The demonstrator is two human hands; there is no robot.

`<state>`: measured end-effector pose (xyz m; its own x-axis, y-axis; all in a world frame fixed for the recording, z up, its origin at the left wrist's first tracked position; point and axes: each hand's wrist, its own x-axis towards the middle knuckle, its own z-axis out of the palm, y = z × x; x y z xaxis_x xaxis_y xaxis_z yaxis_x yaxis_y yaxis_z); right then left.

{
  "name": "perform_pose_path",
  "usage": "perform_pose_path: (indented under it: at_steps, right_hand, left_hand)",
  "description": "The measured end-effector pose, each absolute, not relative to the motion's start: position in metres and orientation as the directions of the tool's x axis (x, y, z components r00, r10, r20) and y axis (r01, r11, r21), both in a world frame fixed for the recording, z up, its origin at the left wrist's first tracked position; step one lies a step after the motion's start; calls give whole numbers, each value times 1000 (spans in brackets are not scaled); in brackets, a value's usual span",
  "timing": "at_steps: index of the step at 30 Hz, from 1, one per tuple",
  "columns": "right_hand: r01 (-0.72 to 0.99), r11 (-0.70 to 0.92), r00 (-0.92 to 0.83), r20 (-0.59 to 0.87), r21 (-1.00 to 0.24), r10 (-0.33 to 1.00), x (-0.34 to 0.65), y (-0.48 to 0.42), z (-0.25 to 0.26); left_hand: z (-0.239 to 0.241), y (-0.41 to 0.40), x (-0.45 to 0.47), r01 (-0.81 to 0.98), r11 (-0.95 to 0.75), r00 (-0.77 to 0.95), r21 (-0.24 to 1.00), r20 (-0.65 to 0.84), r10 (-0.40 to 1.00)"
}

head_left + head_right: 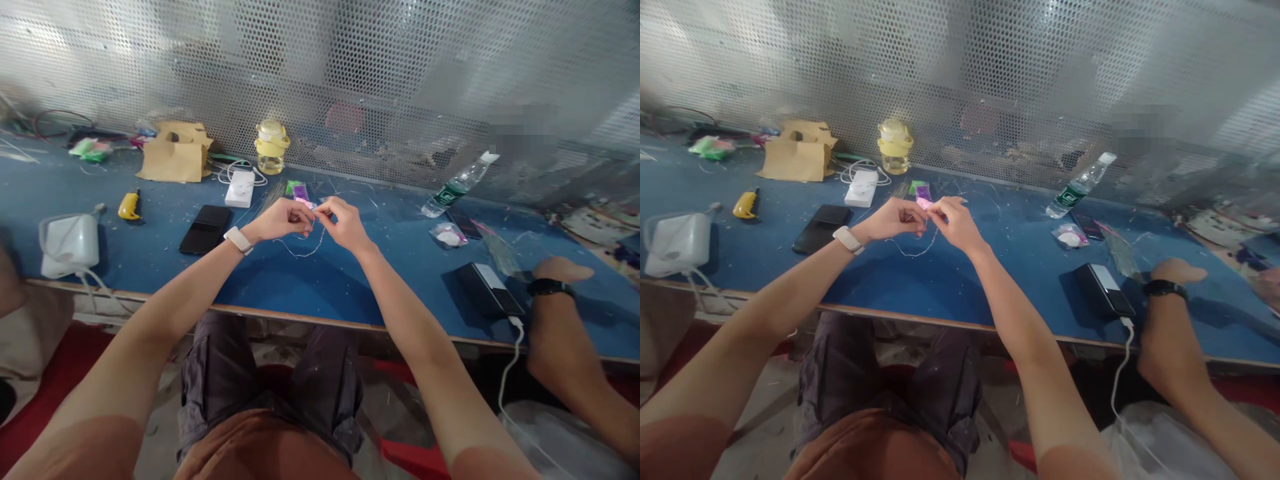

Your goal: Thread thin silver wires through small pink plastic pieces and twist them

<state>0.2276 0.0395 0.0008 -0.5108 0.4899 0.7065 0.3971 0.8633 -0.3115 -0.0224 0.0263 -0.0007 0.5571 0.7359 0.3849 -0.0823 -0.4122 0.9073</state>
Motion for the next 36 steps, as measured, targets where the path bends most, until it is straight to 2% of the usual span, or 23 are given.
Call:
perform_pose_path:
  at_steps: [4, 8, 12, 23, 29, 33, 36]
  right_hand:
    - [345, 895, -556, 706, -283, 438, 223, 38, -3]
    - [375, 873, -557, 676, -313, 482, 220, 36, -5]
    - [369, 872, -554, 676, -323, 485, 220, 37, -7]
    - [352, 870, -572, 657, -345, 492, 217, 36, -8]
    - [342, 884, -555, 690, -320, 465, 218, 39, -9]
    - [370, 879, -558, 685, -299, 468, 221, 41, -10]
    - [369, 894, -568, 699, -255, 434, 222, 41, -8]
  left_hand:
    - [-6, 30, -25, -27, -435, 636, 900, 351, 687]
    - [-9, 28, -24, 61, -469, 631, 881, 330, 702]
    - [-7, 24, -23, 179, -570, 620, 802, 358, 698]
    - [-7, 27, -26, 208, -620, 678, 757, 345, 649]
    - [-3, 21, -21, 277, -552, 603, 787, 305, 737]
    - [-2, 18, -20, 255, -506, 552, 824, 305, 776]
    - [-4, 19, -21, 263, -549, 515, 793, 365, 775]
